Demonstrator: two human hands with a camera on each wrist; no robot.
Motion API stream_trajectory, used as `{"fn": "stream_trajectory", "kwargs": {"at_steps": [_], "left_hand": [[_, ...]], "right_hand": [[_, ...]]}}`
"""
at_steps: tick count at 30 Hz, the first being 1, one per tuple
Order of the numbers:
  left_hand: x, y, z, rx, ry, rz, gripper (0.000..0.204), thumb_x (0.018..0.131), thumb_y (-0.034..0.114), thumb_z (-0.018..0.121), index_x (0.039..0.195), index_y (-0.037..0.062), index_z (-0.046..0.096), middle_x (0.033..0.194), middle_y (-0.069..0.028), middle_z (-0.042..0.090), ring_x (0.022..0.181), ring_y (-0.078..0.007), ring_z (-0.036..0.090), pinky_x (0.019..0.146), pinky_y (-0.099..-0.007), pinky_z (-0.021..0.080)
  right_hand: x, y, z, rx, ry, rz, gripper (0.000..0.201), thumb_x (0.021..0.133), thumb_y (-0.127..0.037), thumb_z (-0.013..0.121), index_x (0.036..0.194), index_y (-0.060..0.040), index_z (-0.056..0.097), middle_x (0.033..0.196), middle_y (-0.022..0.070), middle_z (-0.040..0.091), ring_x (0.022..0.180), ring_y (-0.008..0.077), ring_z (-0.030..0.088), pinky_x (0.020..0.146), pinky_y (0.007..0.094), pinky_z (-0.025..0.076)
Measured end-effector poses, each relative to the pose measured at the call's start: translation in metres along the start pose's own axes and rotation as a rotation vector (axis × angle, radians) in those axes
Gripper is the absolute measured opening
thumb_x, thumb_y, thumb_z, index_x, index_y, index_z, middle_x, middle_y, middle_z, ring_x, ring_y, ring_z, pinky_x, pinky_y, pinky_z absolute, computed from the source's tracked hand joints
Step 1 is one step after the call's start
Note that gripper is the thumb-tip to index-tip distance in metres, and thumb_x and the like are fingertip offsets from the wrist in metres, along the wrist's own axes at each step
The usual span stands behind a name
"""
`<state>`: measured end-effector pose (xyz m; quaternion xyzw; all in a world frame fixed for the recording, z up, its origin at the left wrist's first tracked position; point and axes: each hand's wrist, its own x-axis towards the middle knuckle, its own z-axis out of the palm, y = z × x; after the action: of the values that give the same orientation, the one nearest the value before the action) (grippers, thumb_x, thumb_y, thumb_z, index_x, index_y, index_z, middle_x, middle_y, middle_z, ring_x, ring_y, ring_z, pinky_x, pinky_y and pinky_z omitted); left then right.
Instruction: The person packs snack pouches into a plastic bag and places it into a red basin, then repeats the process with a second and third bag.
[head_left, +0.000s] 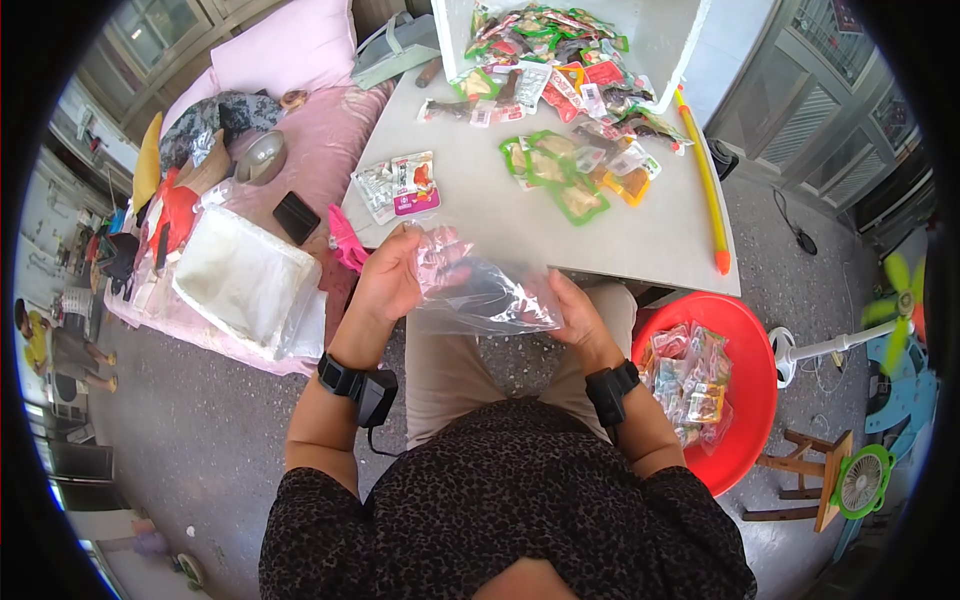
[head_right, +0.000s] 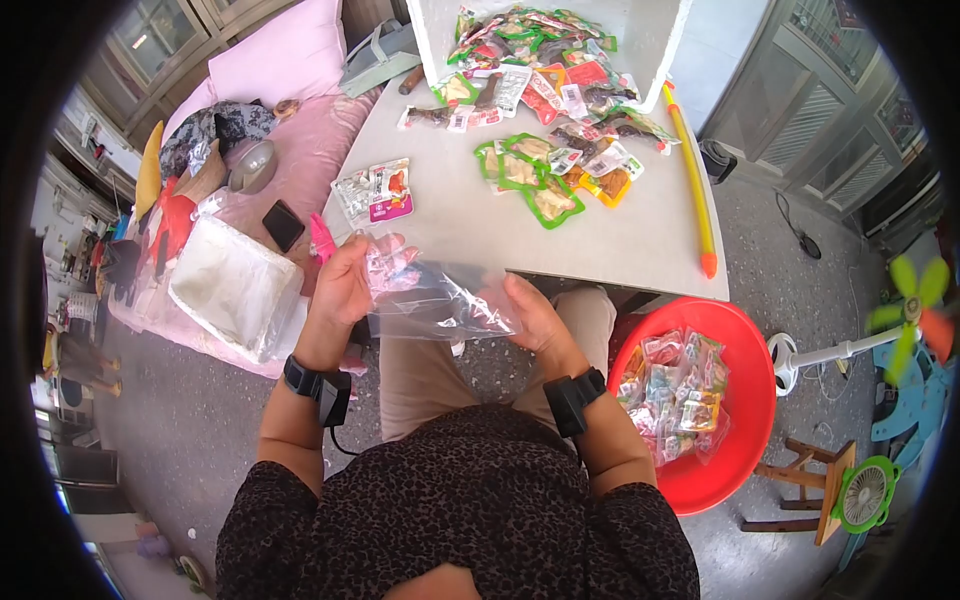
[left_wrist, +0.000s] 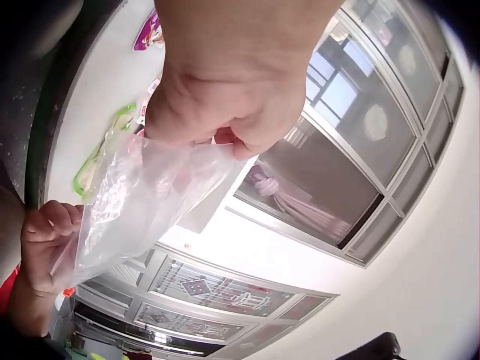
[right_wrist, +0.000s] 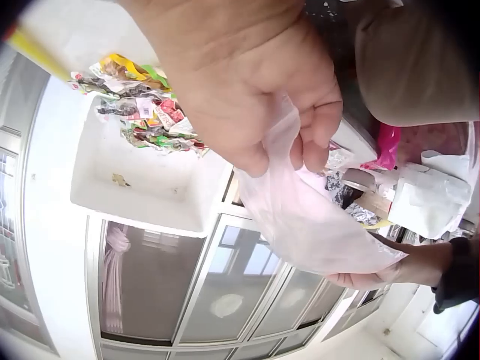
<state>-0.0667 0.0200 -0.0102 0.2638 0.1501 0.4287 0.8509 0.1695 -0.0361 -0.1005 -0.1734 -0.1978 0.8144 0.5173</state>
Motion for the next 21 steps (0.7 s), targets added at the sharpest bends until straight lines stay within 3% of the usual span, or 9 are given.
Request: {"fn": "stream_trajectory", "kwargs": {"at_steps": [1,4,7,10,11,14,15,18,21], "left_hand": [[0.001,-0.001,-0.004,0.041,0.044,0.003,0.008,0.083,0.016,0.043,0.085,0.0106,0.049,0.104,-0.0151,0.050,0.101,-0.0372,0.045,0.079,-0.0546,0.038],[0.004,0.001,-0.028,0.038,0.110,-0.013,0.010,0.083,0.018,0.044,0.085,0.0088,0.048,0.099,-0.0144,0.052,0.096,-0.0339,0.049,0.076,-0.0514,0.041],[0.005,-0.002,-0.040,0.169,0.212,-0.002,0.016,0.083,0.019,0.046,0.092,0.0063,0.048,0.092,-0.0113,0.055,0.086,-0.0265,0.054,0.073,-0.0415,0.045],[0.006,-0.023,-0.064,0.473,0.263,-0.064,0.016,0.081,0.017,0.049,0.093,0.0062,0.046,0.086,-0.0086,0.055,0.078,-0.0215,0.056,0.068,-0.0350,0.047],[0.001,-0.032,-0.067,0.520,0.340,-0.080,0.016,0.079,0.013,0.051,0.092,0.0057,0.045,0.074,-0.0053,0.054,0.062,-0.0147,0.053,0.054,-0.0254,0.044],[-0.005,-0.046,-0.087,0.796,0.488,-0.066,0.017,0.075,0.010,0.052,0.090,0.0037,0.045,0.062,0.0004,0.046,0.049,-0.0076,0.043,0.042,-0.0200,0.033],[-0.006,-0.051,-0.089,0.737,0.503,-0.023,0.019,0.073,0.008,0.052,0.090,0.0036,0.045,0.060,0.0009,0.045,0.046,-0.0062,0.040,0.040,-0.0188,0.029],[-0.007,-0.061,-0.106,0.739,0.548,0.050,0.022,0.073,0.009,0.051,0.093,0.0017,0.044,0.064,-0.0002,0.047,0.050,-0.0070,0.044,0.042,-0.0196,0.033],[-0.004,-0.071,-0.117,1.168,0.739,0.342,0.023,0.073,0.010,0.052,0.093,-0.0014,0.046,0.069,-0.0040,0.049,0.057,-0.0124,0.048,0.049,-0.0239,0.039]], "right_hand": [[0.003,-0.003,-0.004,-0.020,-0.033,-0.036,0.026,0.080,-0.026,0.051,0.094,-0.0039,0.049,0.082,0.0082,0.054,0.071,0.0168,0.054,0.054,0.0261,0.046],[0.006,-0.008,-0.010,-0.188,0.112,-0.125,0.013,0.081,-0.019,0.051,0.080,-0.0060,0.049,0.068,0.0052,0.053,0.059,0.0153,0.053,0.047,0.0239,0.044],[0.009,-0.004,0.000,-0.156,0.303,-0.224,0.010,0.080,-0.011,0.049,0.071,-0.0073,0.047,0.059,0.0030,0.050,0.054,0.0135,0.051,0.043,0.0220,0.040],[0.016,0.009,-0.010,-0.209,0.462,-0.249,0.007,0.079,-0.008,0.048,0.073,-0.0074,0.048,0.060,0.0031,0.051,0.051,0.0111,0.048,0.040,0.0209,0.037],[0.018,0.011,-0.014,-0.286,0.495,-0.270,0.006,0.079,-0.008,0.049,0.073,-0.0072,0.048,0.060,0.0025,0.050,0.051,0.0102,0.048,0.041,0.0205,0.036],[0.019,0.015,-0.024,-0.453,0.568,-0.321,0.006,0.078,-0.008,0.049,0.073,-0.0066,0.048,0.061,0.0012,0.050,0.051,0.0082,0.046,0.043,0.0196,0.035],[0.019,0.016,-0.026,-0.467,0.576,-0.328,0.005,0.078,-0.008,0.050,0.074,-0.0065,0.048,0.061,0.0013,0.050,0.052,0.0082,0.046,0.043,0.0196,0.035],[0.019,0.021,-0.026,-0.443,0.595,-0.317,0.004,0.077,-0.007,0.050,0.075,-0.0064,0.047,0.062,0.0015,0.050,0.052,0.0081,0.046,0.043,0.0194,0.035],[0.022,0.028,-0.026,-0.457,0.547,-0.294,0.002,0.077,-0.006,0.049,0.077,-0.0060,0.048,0.063,0.0020,0.051,0.053,0.0085,0.047,0.044,0.0196,0.036]]}}
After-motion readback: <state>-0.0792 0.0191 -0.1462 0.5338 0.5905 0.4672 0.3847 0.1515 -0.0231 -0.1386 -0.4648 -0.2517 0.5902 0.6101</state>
